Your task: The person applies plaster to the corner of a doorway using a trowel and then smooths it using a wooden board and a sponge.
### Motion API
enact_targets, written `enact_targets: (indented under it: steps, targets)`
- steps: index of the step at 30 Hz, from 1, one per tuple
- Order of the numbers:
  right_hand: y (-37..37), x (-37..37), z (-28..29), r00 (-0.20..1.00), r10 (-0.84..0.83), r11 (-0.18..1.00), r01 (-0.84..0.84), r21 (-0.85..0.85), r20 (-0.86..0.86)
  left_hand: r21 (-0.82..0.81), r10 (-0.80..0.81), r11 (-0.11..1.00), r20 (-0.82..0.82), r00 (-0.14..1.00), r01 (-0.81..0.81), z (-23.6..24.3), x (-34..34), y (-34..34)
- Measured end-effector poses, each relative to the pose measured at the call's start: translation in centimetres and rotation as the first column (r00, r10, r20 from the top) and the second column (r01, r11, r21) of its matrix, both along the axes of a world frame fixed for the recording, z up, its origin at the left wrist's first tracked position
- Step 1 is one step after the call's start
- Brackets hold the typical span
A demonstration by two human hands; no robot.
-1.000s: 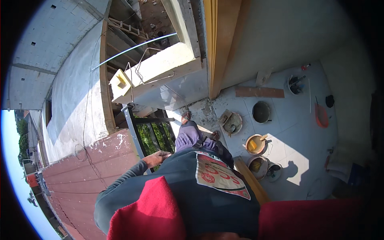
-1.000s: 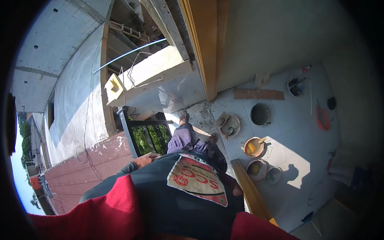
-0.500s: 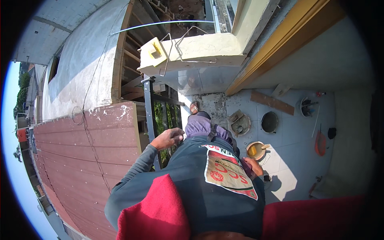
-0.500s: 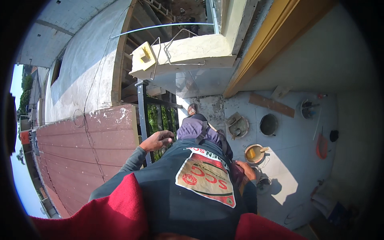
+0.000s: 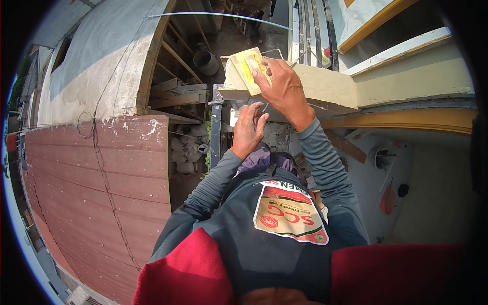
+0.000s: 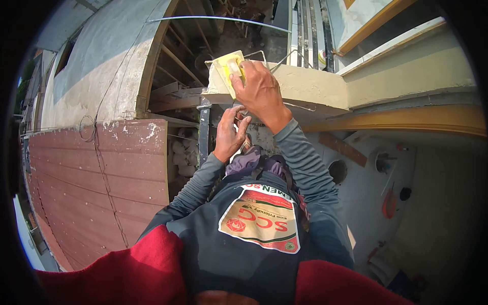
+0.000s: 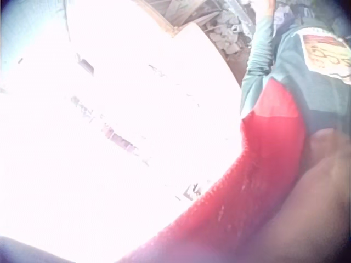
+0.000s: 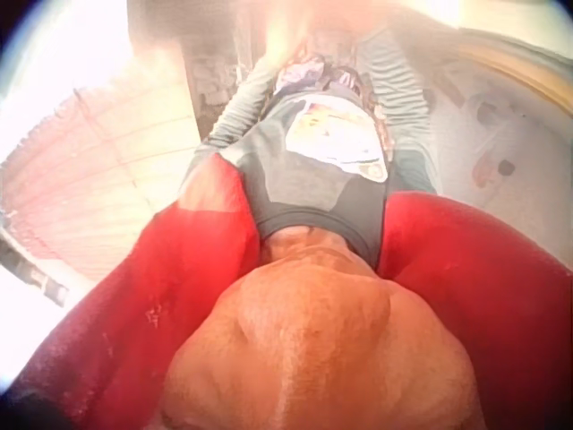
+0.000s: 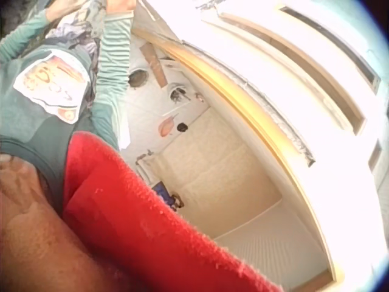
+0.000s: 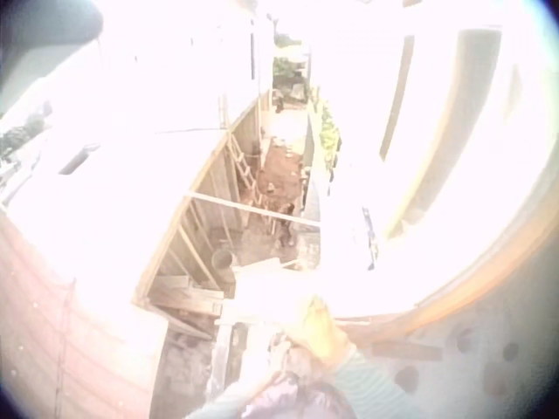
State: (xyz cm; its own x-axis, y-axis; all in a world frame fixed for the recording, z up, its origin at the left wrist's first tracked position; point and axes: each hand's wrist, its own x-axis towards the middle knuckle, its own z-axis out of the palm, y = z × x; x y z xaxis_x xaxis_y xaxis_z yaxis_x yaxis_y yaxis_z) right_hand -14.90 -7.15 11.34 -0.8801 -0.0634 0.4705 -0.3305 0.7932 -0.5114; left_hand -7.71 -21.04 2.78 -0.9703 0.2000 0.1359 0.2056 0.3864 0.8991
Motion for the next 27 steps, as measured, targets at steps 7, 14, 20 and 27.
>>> enact_targets:
  steps: [7,14,20,27]
  targets:
    - [-1.8,-3.8,-4.0,0.979,-0.125,0.950,0.072,0.303,0.159,0.043,0.010,0.999,-0.159,0.987,-0.003,-1.7,0.8,0.8]
    - [-3.8,-1.1,-2.4,0.967,-0.027,0.985,-0.017,0.170,0.253,-0.016,-0.012,1.000,-0.220,0.975,0.009,-2.4,1.2,0.7]
    - [-4.3,0.0,4.6,0.990,-0.034,0.908,0.088,-0.410,0.138,-0.026,-0.015,1.000,-0.279,0.960,0.008,-1.1,-0.1,0.7]
    - [8.7,4.0,5.9,0.958,-0.262,0.605,0.258,-0.753,0.117,0.138,0.050,0.990,-0.228,0.972,-0.018,-1.0,-0.1,-0.6]
